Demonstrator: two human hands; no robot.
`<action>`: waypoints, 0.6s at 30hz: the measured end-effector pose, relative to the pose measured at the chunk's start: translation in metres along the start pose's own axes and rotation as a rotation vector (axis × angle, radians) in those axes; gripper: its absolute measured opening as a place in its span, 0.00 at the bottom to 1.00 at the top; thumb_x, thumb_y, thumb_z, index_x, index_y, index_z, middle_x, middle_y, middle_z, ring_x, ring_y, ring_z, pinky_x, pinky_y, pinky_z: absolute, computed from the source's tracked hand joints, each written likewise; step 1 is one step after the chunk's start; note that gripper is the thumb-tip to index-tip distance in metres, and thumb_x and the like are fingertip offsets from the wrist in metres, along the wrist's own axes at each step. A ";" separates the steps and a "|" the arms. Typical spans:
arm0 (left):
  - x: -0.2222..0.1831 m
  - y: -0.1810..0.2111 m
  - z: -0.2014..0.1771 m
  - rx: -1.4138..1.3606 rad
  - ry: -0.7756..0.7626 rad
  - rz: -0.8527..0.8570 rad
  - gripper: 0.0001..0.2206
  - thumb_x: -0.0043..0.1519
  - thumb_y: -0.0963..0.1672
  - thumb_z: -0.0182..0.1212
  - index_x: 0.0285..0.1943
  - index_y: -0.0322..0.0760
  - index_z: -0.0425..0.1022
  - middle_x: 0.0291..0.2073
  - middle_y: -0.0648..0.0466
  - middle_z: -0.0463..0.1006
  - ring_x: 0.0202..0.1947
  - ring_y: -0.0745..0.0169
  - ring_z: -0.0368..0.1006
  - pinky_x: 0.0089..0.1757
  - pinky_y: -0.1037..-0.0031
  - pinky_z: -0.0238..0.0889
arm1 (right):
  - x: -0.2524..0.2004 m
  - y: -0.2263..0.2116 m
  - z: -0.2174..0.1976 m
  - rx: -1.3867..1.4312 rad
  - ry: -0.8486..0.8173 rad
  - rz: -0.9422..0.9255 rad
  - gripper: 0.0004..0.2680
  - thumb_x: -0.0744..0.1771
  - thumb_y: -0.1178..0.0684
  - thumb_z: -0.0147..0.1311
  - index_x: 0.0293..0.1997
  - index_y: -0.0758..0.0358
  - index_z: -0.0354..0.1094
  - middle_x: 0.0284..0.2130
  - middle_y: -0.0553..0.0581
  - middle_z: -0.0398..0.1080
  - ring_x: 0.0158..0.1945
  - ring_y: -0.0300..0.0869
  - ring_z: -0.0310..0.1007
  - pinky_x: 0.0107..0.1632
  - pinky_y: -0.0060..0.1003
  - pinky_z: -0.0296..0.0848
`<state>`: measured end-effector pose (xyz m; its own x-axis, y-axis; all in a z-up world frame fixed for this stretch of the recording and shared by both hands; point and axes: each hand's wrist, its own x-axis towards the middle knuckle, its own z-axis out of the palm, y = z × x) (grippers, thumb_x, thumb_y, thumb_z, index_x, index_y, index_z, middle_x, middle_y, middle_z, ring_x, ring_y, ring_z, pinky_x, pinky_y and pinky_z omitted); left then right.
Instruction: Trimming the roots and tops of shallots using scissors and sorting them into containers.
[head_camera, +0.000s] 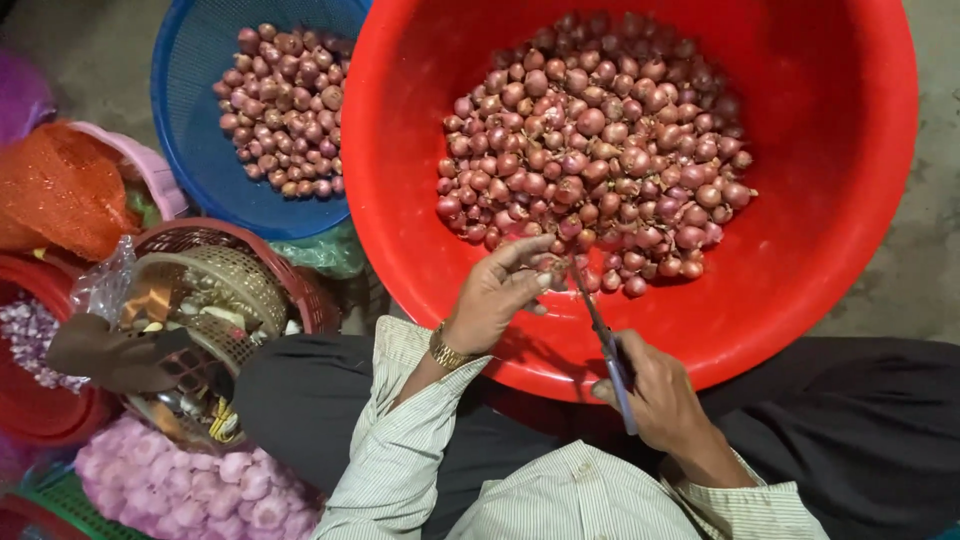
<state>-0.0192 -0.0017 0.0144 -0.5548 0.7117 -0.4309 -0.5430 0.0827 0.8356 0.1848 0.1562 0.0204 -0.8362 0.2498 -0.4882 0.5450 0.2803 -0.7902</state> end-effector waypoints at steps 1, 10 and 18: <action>0.001 -0.004 -0.001 -0.046 0.010 0.012 0.21 0.63 0.38 0.61 0.67 0.34 0.68 0.46 0.51 0.77 0.41 0.69 0.77 0.36 0.81 0.75 | 0.000 -0.006 -0.001 -0.078 0.035 -0.034 0.22 0.57 0.33 0.62 0.42 0.60 0.67 0.20 0.52 0.70 0.23 0.43 0.68 0.31 0.40 0.67; -0.006 0.008 0.018 0.421 0.173 0.190 0.11 0.53 0.35 0.67 0.42 0.33 0.73 0.33 0.54 0.78 0.30 0.70 0.73 0.33 0.82 0.71 | 0.003 -0.011 0.000 -0.272 0.163 -0.152 0.21 0.58 0.37 0.66 0.44 0.63 0.69 0.23 0.55 0.72 0.24 0.48 0.69 0.33 0.43 0.68; -0.005 0.001 0.016 0.400 0.230 0.133 0.09 0.54 0.36 0.67 0.42 0.31 0.74 0.30 0.54 0.78 0.25 0.73 0.70 0.27 0.85 0.66 | 0.002 -0.006 0.005 -0.264 0.080 -0.069 0.16 0.61 0.39 0.64 0.32 0.61 0.65 0.17 0.53 0.70 0.17 0.44 0.66 0.24 0.40 0.65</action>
<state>-0.0067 0.0061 0.0235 -0.7523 0.5653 -0.3382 -0.1981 0.2955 0.9346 0.1796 0.1498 0.0226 -0.8700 0.2916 -0.3977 0.4930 0.5283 -0.6912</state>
